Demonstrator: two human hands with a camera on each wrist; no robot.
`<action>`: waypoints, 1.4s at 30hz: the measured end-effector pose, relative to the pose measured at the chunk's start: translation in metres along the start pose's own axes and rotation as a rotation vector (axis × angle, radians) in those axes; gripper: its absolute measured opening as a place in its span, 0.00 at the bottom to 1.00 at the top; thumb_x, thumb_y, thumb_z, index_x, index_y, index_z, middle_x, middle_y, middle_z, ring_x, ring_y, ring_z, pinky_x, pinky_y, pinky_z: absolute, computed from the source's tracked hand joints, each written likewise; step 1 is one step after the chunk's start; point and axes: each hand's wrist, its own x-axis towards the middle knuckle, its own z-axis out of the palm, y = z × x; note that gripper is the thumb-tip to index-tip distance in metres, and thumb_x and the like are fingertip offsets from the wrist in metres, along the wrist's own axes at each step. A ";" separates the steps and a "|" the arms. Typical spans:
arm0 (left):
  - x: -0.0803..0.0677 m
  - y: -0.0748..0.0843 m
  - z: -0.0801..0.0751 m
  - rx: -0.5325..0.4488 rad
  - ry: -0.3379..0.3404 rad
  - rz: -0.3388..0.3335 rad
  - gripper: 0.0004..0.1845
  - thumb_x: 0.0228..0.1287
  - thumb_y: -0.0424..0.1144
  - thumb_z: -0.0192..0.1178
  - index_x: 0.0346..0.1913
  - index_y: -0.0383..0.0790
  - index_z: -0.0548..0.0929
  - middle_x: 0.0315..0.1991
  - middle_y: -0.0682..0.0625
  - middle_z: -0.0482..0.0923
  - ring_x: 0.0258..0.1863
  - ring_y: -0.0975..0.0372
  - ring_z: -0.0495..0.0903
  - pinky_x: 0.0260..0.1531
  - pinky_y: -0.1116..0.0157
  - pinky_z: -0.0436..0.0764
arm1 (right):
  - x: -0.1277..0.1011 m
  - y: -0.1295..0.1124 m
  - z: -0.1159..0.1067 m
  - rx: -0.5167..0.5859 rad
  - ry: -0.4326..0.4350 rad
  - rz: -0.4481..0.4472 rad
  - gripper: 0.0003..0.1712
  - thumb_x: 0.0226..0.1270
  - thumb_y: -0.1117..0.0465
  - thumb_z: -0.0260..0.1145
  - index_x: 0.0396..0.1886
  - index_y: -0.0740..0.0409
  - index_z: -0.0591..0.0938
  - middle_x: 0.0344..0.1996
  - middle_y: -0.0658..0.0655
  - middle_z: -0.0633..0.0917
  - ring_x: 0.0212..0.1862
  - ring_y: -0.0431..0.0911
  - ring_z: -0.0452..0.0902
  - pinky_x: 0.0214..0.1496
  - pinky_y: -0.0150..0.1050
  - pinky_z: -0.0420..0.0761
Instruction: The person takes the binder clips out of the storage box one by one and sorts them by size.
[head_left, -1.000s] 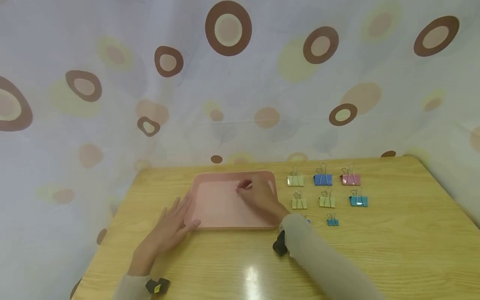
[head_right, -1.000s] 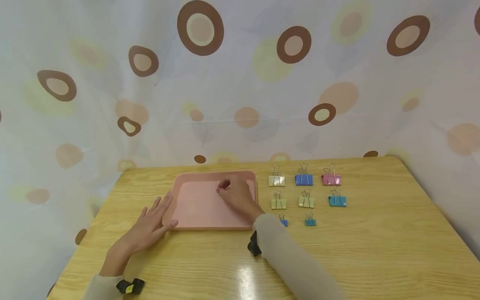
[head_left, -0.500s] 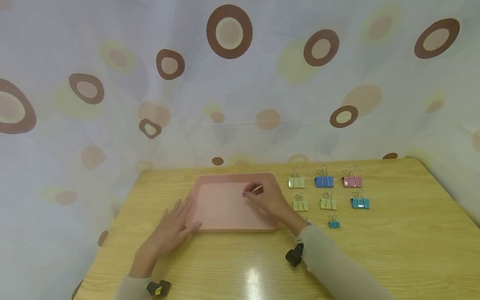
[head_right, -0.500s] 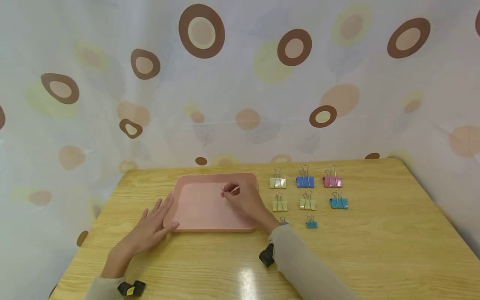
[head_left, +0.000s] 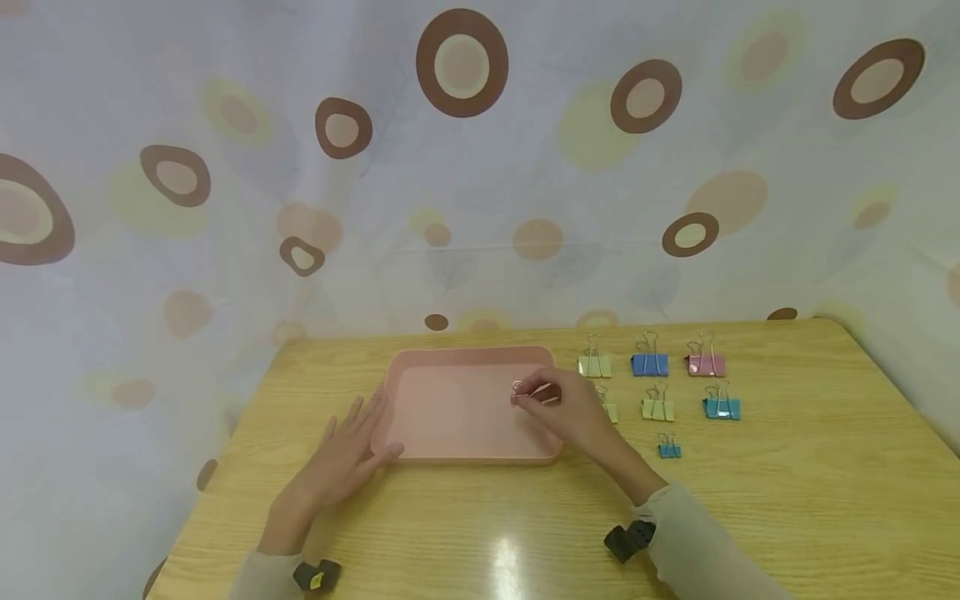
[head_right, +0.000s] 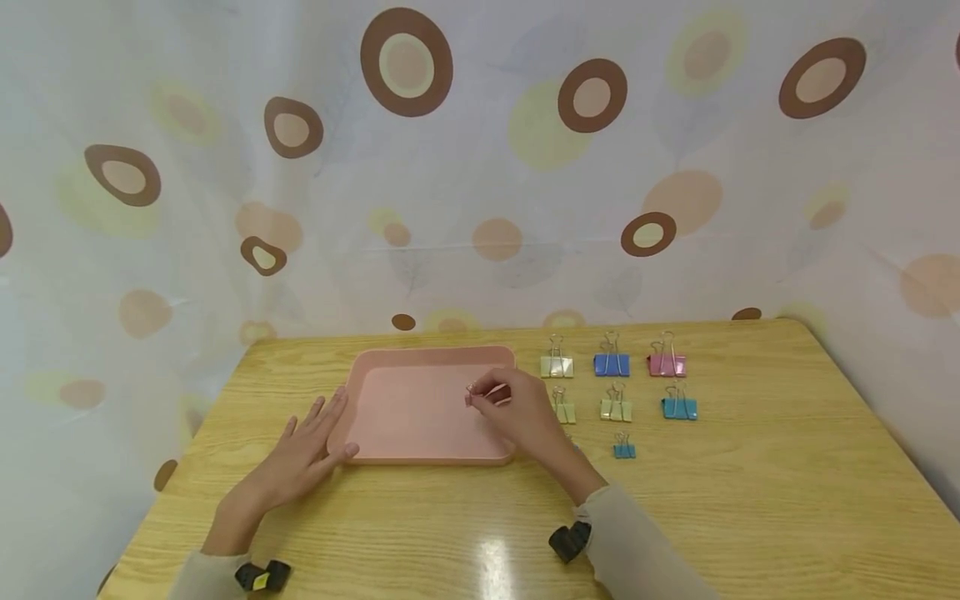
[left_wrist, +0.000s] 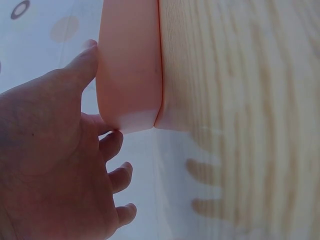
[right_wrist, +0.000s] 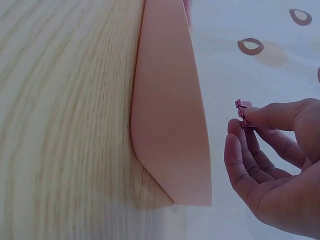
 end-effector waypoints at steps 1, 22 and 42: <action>0.000 -0.001 0.001 0.006 -0.004 -0.002 0.44 0.78 0.60 0.50 0.83 0.40 0.47 0.83 0.42 0.45 0.79 0.35 0.44 0.69 0.27 0.41 | -0.003 0.000 -0.002 0.001 -0.001 -0.001 0.04 0.65 0.67 0.74 0.38 0.58 0.89 0.37 0.53 0.90 0.39 0.47 0.88 0.42 0.37 0.87; -0.001 -0.002 -0.002 -0.002 0.016 0.006 0.43 0.79 0.58 0.51 0.83 0.37 0.49 0.82 0.40 0.46 0.78 0.34 0.45 0.69 0.27 0.41 | -0.051 0.022 -0.037 -0.045 0.065 -0.037 0.05 0.65 0.70 0.74 0.38 0.58 0.88 0.38 0.54 0.89 0.38 0.48 0.88 0.41 0.36 0.87; -0.003 0.003 -0.009 0.031 -0.001 -0.017 0.43 0.79 0.57 0.52 0.82 0.35 0.49 0.82 0.41 0.46 0.79 0.36 0.45 0.70 0.28 0.42 | -0.081 0.041 -0.095 -0.165 0.114 -0.066 0.07 0.64 0.70 0.74 0.39 0.58 0.88 0.38 0.55 0.90 0.37 0.43 0.89 0.37 0.31 0.86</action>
